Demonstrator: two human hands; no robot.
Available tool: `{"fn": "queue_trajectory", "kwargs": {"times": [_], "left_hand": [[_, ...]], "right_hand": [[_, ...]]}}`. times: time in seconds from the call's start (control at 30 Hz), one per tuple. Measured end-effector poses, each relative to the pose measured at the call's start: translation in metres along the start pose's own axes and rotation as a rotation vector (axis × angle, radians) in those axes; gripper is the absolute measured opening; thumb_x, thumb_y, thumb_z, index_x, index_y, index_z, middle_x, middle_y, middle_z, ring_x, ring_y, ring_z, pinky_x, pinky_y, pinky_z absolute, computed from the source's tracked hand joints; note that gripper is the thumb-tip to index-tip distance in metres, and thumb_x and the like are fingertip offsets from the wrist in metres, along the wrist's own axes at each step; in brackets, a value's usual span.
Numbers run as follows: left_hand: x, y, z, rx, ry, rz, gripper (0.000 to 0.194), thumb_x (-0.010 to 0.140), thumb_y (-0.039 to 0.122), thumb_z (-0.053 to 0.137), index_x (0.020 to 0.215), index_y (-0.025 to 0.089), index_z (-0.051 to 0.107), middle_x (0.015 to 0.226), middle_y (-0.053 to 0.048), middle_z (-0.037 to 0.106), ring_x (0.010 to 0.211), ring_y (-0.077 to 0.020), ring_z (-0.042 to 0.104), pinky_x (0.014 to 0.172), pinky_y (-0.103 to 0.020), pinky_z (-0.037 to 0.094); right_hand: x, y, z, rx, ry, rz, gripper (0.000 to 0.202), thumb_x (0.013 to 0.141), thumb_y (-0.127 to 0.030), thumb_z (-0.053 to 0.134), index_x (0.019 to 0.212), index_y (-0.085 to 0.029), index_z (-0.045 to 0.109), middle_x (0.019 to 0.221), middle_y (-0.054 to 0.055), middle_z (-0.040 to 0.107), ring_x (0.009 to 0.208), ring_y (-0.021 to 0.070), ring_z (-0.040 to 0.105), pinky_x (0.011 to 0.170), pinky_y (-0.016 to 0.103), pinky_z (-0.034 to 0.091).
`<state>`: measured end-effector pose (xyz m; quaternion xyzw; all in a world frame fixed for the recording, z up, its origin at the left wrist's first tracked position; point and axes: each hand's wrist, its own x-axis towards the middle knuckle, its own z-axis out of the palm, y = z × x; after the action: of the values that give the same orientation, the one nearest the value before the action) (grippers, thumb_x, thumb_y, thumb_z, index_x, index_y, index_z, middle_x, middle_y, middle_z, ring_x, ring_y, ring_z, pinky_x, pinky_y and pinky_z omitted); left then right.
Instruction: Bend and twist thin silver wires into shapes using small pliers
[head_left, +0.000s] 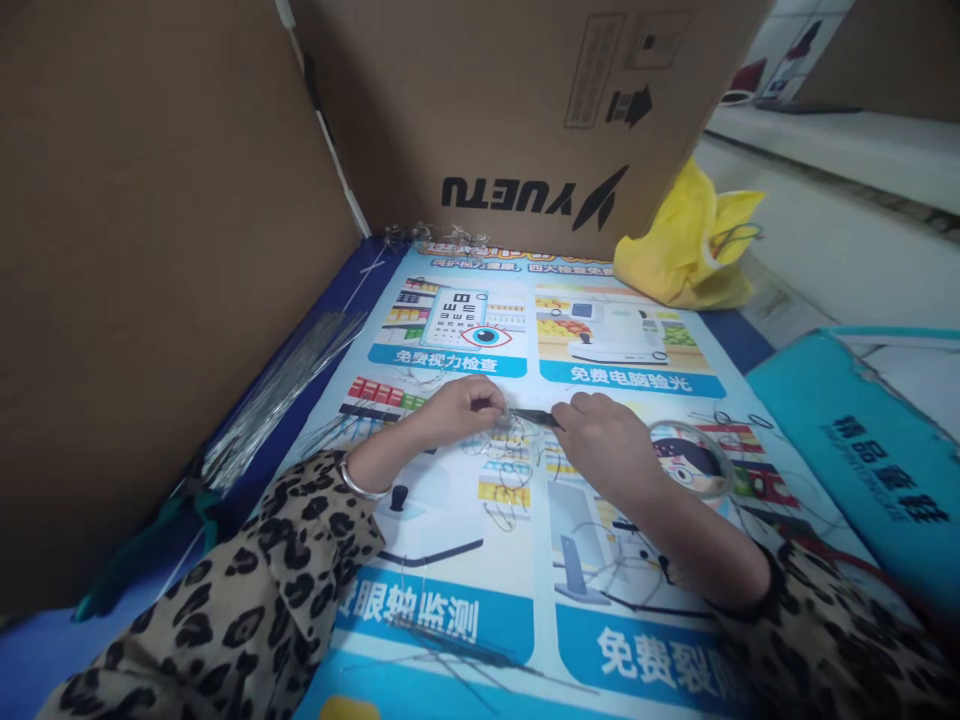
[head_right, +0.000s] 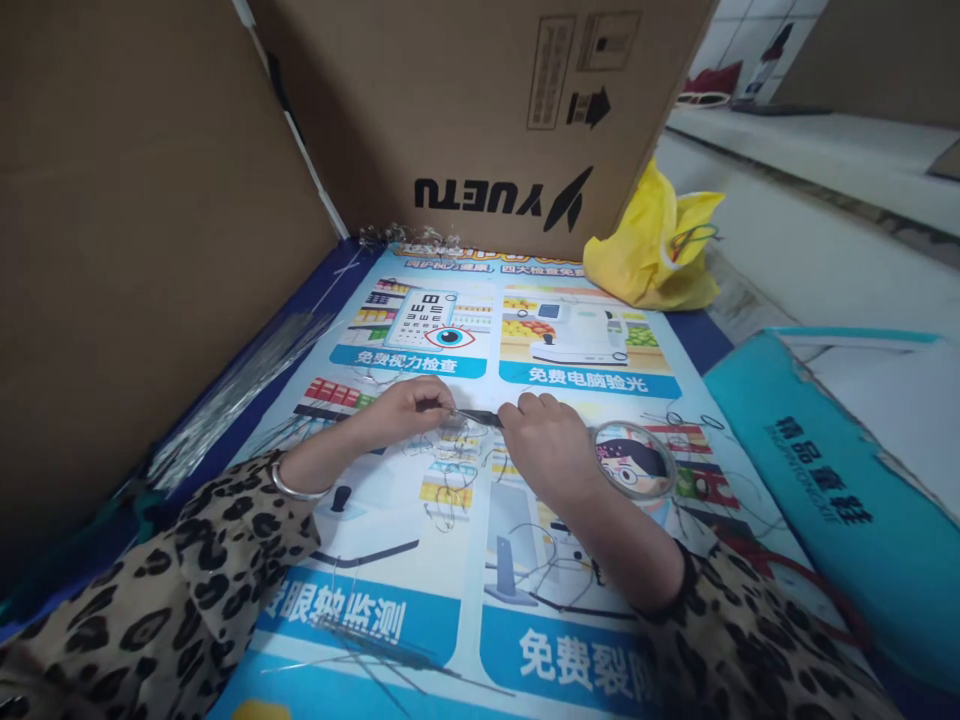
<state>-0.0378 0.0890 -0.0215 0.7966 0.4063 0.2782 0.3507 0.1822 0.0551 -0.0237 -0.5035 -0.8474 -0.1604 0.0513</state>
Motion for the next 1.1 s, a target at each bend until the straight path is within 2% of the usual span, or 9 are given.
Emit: {"fn": "queue_trajectory", "kwargs": {"times": [0.47,0.6,1.1], "left_hand": [[-0.0005,-0.0018,0.0024,-0.021,0.026,0.002,0.008,0.074,0.015,0.054,0.074,0.017,0.062,0.076,0.001,0.057,0.071,-0.0102,0.052,0.068,-0.023,0.040],[-0.0004,-0.0016,0.0037,-0.024,0.038,-0.057,0.006,0.072,0.017,0.055,0.073,0.016,0.062,0.074,0.001,0.057,0.067,-0.0095,0.050,0.066,-0.023,0.040],[0.0001,0.0030,0.0031,0.047,0.046,-0.050,0.009,0.073,0.014,0.051,0.072,0.017,0.059,0.074,0.001,0.059,0.070,-0.0111,0.053,0.065,-0.023,0.041]], "right_hand": [[-0.0001,-0.0015,-0.0022,-0.028,-0.056,0.018,0.018,0.086,-0.025,0.044,0.082,-0.017,0.060,0.078,0.008,0.057,0.076,0.0193,0.045,0.061,0.031,0.021],[0.0014,-0.0023,-0.0026,0.008,-0.071,0.024,0.019,0.086,-0.023,0.043,0.085,-0.017,0.062,0.082,0.009,0.058,0.077,0.0196,0.045,0.061,0.031,0.021],[0.0023,-0.0013,-0.0033,0.028,-0.042,0.047,0.012,0.083,-0.021,0.047,0.080,-0.019,0.059,0.080,0.006,0.059,0.077,0.0186,0.048,0.064,0.030,0.025]]}}
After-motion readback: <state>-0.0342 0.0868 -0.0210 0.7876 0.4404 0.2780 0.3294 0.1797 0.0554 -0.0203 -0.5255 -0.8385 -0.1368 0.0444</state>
